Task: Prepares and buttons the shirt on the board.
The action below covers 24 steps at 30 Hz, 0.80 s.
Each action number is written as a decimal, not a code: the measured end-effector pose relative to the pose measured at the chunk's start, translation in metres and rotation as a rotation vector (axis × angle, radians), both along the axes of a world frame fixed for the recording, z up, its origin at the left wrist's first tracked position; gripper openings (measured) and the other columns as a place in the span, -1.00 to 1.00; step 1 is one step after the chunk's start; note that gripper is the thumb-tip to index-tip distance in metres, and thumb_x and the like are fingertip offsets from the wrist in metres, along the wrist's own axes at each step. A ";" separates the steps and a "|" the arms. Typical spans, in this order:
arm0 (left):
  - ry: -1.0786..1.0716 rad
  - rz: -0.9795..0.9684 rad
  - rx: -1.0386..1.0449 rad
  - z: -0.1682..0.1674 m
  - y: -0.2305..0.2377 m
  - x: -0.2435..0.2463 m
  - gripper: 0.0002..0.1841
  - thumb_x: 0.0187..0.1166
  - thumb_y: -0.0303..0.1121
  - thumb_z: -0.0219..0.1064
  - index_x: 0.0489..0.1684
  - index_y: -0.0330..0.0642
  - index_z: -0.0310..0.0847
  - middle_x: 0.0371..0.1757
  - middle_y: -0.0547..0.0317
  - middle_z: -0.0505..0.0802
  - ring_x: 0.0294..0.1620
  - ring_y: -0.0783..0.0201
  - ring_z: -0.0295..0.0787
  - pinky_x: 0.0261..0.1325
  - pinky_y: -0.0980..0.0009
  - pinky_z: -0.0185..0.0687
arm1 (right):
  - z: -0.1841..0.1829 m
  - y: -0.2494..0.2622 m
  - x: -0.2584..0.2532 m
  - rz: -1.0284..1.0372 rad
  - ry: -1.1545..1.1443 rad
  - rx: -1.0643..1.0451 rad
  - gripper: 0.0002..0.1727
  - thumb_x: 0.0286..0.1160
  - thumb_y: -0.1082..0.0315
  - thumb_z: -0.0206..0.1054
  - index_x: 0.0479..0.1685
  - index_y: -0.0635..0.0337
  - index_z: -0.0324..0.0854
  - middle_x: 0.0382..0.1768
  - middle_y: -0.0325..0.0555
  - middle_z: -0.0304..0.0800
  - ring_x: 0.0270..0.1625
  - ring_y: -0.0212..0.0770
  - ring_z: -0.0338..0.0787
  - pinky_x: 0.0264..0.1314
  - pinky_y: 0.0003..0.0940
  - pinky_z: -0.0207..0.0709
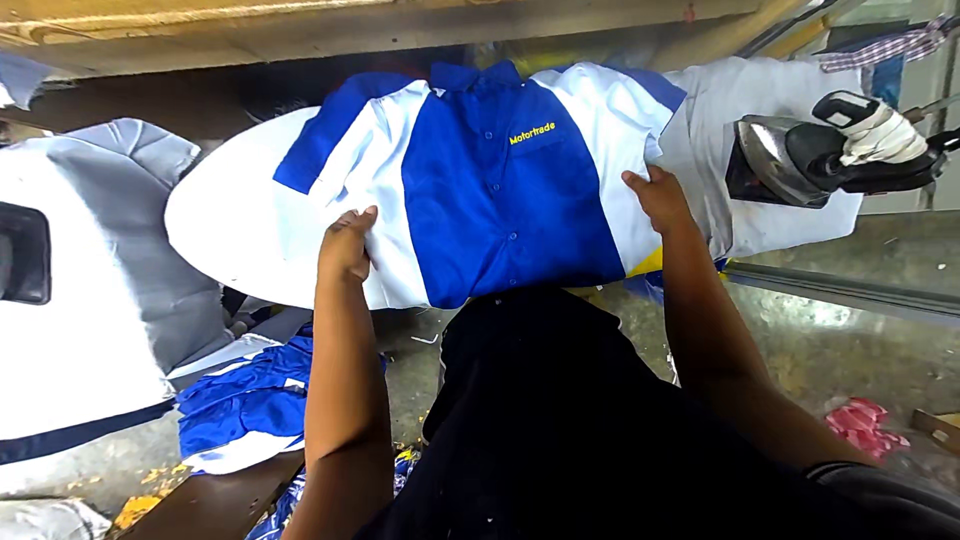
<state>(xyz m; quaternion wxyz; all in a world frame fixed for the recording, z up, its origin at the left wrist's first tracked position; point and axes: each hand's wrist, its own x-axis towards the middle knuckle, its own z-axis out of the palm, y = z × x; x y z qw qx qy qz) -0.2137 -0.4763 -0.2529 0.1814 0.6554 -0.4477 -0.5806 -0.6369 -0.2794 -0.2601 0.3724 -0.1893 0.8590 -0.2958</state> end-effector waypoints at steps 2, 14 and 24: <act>0.141 0.060 -0.085 0.008 -0.017 -0.006 -0.70 0.82 -0.25 0.15 0.34 -0.22 0.49 0.03 0.24 0.79 0.00 0.45 0.76 0.18 0.35 0.73 | 0.006 -0.015 -0.012 -0.021 0.052 -0.102 -0.52 0.73 0.16 0.29 0.43 0.35 0.60 0.30 0.28 0.72 0.33 0.05 0.72 0.47 0.06 0.51; -0.266 -0.087 -0.430 0.006 -0.097 -0.038 -0.36 0.67 -0.26 0.25 0.67 -0.44 0.22 0.50 -0.34 0.60 0.45 0.01 0.60 0.47 0.16 0.51 | 0.019 -0.077 -0.022 0.154 0.504 0.051 -0.37 0.70 0.17 0.23 0.67 0.35 0.38 0.55 0.51 0.46 0.63 0.42 0.44 0.60 0.36 0.30; -0.136 -0.773 -0.399 0.006 0.054 -0.089 -0.76 0.71 -0.51 0.21 0.14 -0.48 0.72 0.15 -0.32 0.80 0.20 -0.13 0.78 0.37 -0.02 0.62 | 0.006 -0.044 0.152 0.845 0.250 0.087 -0.47 0.49 0.09 0.53 0.20 0.41 0.68 0.27 0.40 0.68 0.48 0.38 0.59 0.43 0.37 0.42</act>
